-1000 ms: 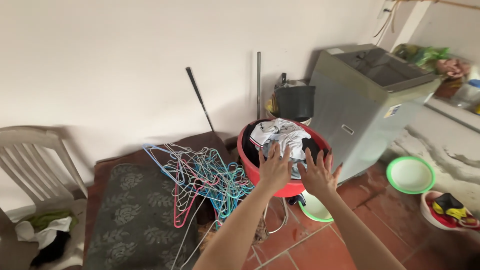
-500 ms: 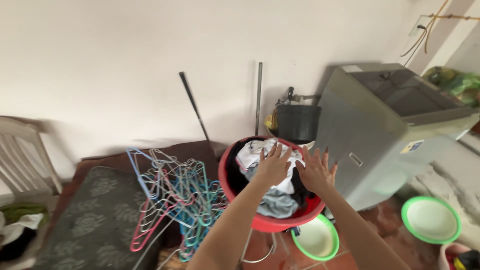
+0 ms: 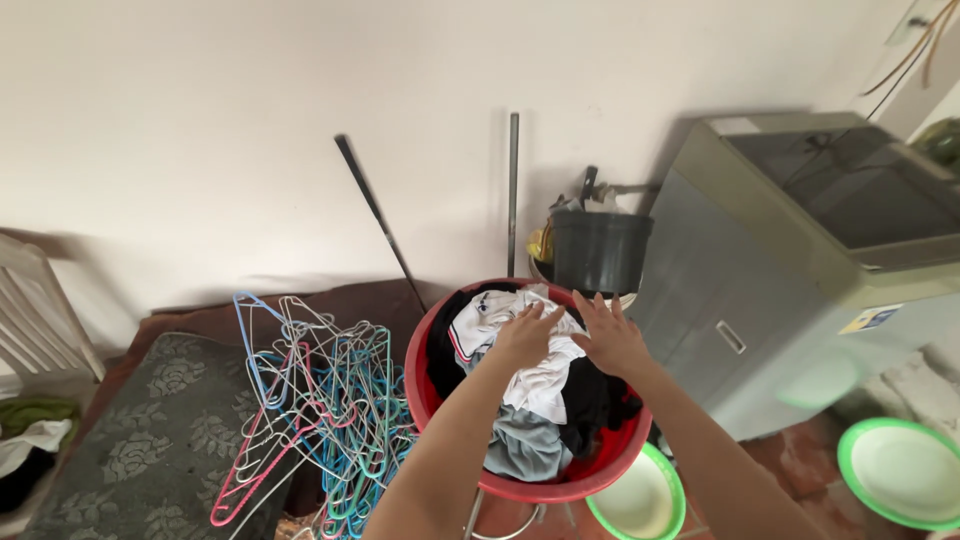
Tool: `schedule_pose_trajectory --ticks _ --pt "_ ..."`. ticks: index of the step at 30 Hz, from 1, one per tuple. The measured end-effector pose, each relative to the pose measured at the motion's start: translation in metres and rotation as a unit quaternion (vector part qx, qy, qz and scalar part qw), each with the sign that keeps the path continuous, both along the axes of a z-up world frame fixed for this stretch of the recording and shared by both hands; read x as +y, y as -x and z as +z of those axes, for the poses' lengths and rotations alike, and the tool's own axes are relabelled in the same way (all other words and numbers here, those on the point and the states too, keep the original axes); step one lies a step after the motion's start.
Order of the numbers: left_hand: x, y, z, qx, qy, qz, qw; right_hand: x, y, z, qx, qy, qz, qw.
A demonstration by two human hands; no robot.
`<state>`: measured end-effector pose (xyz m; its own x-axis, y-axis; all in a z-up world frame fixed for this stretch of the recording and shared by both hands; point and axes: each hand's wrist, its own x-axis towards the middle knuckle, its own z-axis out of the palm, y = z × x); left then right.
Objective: Hanging clothes on a drying rack using hangers.
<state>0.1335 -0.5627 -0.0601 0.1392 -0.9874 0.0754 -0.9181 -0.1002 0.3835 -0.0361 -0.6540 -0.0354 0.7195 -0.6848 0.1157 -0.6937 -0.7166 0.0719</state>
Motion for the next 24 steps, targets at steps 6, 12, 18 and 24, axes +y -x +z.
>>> schedule_pose_trajectory --ticks 6,12,18,24 --pt "-0.032 -0.024 -0.051 0.029 -0.068 0.03 0.997 -0.056 -0.018 -0.06 0.034 0.029 0.017 0.999" --pt "-0.014 -0.011 -0.053 0.081 -0.102 0.028 0.991 -0.08 -0.02 -0.095 0.094 -0.045 0.054 0.993" --pt "-0.03 -0.004 -0.066 -0.025 -0.062 0.089 0.994 -0.087 -0.035 -0.123 0.104 -0.169 0.042 0.979" --pt "-0.047 -0.017 -0.073 0.122 -0.118 0.155 0.973 -0.09 -0.058 -0.083 0.087 -0.189 0.072 0.975"
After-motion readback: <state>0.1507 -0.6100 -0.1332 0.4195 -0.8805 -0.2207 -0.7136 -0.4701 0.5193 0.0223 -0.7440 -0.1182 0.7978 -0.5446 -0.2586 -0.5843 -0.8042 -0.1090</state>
